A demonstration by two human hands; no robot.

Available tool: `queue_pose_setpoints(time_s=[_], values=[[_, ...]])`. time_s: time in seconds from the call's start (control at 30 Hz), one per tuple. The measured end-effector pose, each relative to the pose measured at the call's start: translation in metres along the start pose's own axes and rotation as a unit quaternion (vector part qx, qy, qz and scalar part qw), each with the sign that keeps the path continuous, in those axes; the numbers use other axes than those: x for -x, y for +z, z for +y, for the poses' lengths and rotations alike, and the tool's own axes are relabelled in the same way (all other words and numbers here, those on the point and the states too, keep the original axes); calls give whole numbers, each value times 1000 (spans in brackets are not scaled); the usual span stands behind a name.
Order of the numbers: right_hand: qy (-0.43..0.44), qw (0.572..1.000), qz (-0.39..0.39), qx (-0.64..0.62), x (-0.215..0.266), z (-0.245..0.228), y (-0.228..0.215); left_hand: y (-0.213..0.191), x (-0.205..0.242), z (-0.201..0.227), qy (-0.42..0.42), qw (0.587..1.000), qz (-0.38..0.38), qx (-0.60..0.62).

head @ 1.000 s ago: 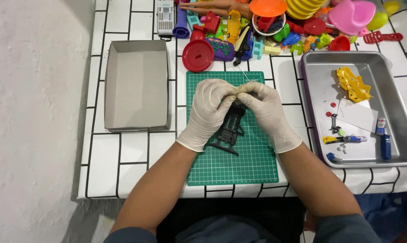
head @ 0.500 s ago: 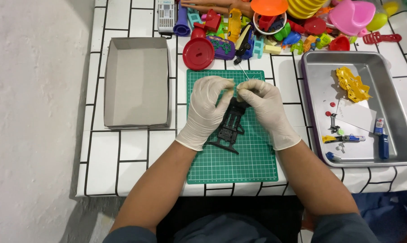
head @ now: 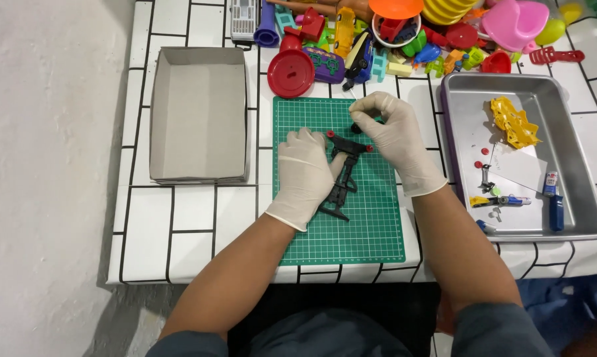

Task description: The person assembles a black plastic toy chassis on a green cutting mat, attaching red wheels and black components by hand. They pick up parts from a metal tray and fit them onto the main frame, occasionally adjusting the assembly.

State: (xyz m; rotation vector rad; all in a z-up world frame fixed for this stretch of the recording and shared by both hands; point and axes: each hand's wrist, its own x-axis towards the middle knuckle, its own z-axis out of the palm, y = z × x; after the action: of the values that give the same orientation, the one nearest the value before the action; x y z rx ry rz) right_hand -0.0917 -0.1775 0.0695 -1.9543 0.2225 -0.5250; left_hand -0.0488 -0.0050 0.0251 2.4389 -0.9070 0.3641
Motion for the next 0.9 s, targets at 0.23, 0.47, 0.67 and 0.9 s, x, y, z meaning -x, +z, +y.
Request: queue_pose_setpoints(time_s=[0.23, 0.47, 0.67, 0.9], values=[[1, 1000, -9, 0, 8, 16, -2, 12, -2, -5, -18, 998, -66, -12], [-57, 998, 34, -13, 14, 9, -7, 15, -4, -6, -28, 998, -56, 29], [-105, 994, 29, -17, 19, 3, -5, -9, -5, 6, -113, 972, -110, 176], [-129, 991, 18, -7, 21, 6, -4, -33, -12, 16, -250, 890, -152, 349]])
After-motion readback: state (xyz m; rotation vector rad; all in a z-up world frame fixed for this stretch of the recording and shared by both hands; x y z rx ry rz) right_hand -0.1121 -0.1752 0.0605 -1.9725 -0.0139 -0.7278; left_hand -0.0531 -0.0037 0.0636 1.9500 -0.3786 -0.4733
